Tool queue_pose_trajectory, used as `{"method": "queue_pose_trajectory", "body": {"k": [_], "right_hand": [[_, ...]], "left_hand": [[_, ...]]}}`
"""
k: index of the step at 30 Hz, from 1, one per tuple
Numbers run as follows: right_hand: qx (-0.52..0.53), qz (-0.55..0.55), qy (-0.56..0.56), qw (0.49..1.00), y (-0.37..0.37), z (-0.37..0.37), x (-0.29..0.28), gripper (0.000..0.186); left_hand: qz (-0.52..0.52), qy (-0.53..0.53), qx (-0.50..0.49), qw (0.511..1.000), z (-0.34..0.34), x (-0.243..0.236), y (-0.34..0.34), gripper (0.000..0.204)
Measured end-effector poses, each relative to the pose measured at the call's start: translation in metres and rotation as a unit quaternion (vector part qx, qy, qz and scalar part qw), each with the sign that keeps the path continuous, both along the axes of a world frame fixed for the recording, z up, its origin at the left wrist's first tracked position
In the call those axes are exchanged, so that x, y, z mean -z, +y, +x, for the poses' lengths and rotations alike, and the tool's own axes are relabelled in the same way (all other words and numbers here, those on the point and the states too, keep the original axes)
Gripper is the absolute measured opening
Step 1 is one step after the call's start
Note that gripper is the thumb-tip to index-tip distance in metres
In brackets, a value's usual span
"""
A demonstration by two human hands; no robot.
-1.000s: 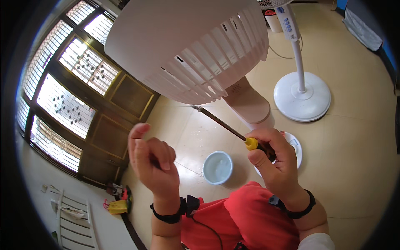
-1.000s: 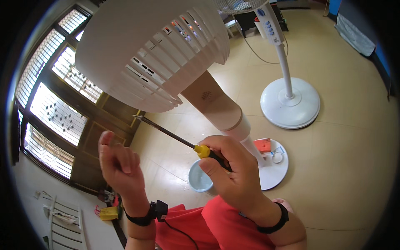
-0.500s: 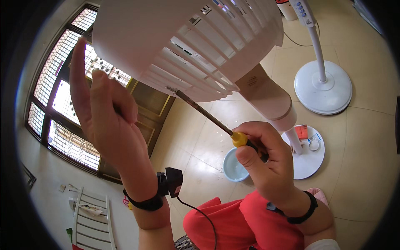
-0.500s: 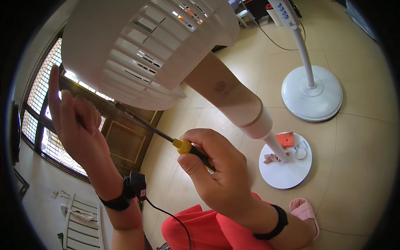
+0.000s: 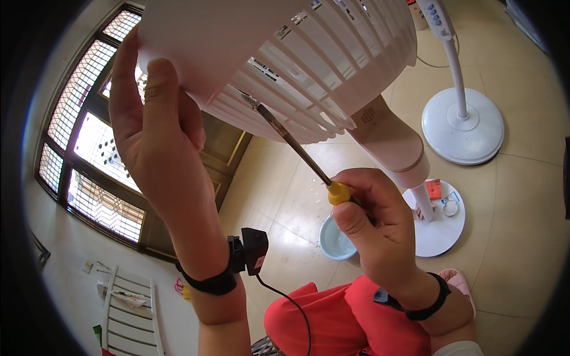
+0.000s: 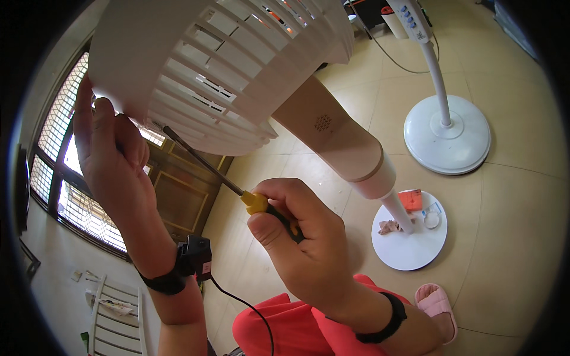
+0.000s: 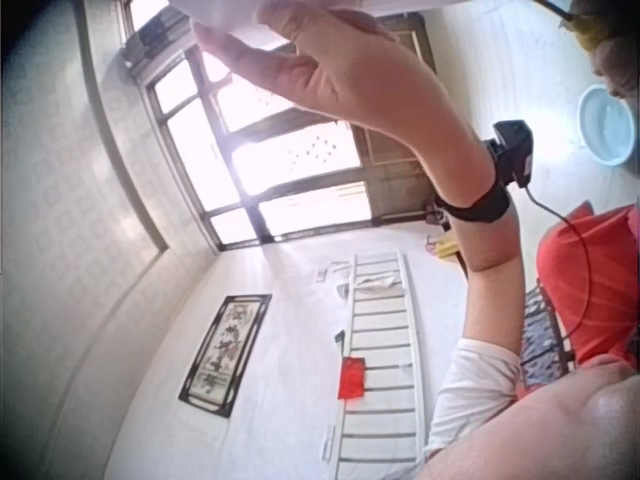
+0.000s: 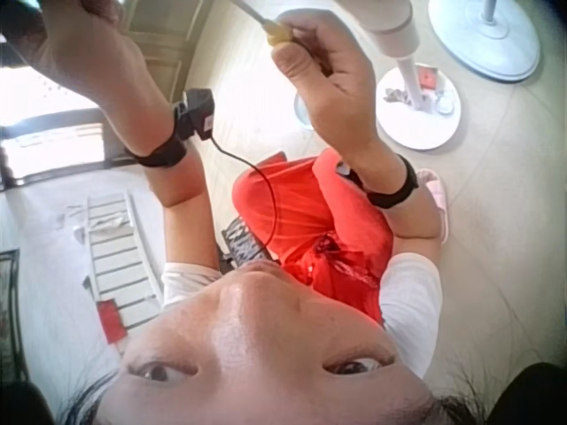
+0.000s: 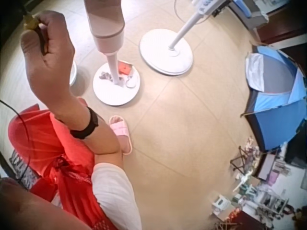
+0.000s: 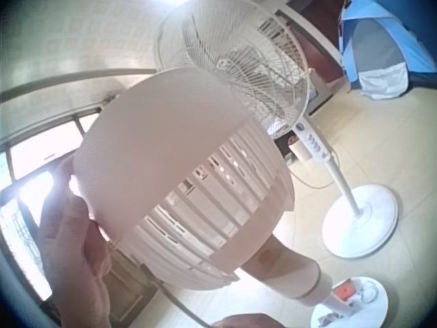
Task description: The person unscrews and removes a plastic housing part from a fan motor using a screwdriver, then aligns the part and screws it back into place.
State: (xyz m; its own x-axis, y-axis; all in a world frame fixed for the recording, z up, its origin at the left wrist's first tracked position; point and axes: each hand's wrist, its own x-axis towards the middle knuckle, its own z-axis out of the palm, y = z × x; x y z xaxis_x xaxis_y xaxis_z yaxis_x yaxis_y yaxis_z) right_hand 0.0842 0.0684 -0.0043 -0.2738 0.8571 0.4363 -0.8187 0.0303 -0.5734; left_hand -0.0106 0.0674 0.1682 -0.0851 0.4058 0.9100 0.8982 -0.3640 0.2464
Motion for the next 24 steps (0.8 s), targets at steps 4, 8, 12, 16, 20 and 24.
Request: {"method": "queue_pose_trajectory", "body": {"k": [4,8,12,16,20,24], "right_hand": [[-0.009,-0.008,0.006,1.000,0.0006,-0.0028,-0.0020,0.019],[-0.014,-0.006,-0.014,1.000,0.0017,-0.0030,-0.0056,0.018],[-0.020,-0.027,-0.001,0.999,0.0032,-0.0010,-0.0069,0.017],[-0.033,-0.023,-0.022,0.999,0.0011,-0.0040,-0.0078,0.017],[-0.036,-0.034,-0.007,0.999,0.0017,-0.0051,-0.0083,0.017],[-0.030,-0.033,-0.008,0.999,0.0034,-0.0047,-0.0074,0.017]], "left_hand": [[0.019,-0.013,0.005,1.000,-0.0003,0.0036,0.0021,0.045],[0.024,-0.002,0.020,1.000,-0.0021,0.0035,0.0025,0.045],[0.019,-0.008,0.024,1.000,0.0031,0.0068,0.0045,0.044],[0.020,-0.011,0.029,0.999,-0.0038,0.0050,0.0007,0.044],[0.029,0.000,0.030,0.999,0.0013,0.0055,0.0036,0.045],[0.028,-0.014,0.038,0.999,0.0018,0.0062,0.0051,0.046]]}}
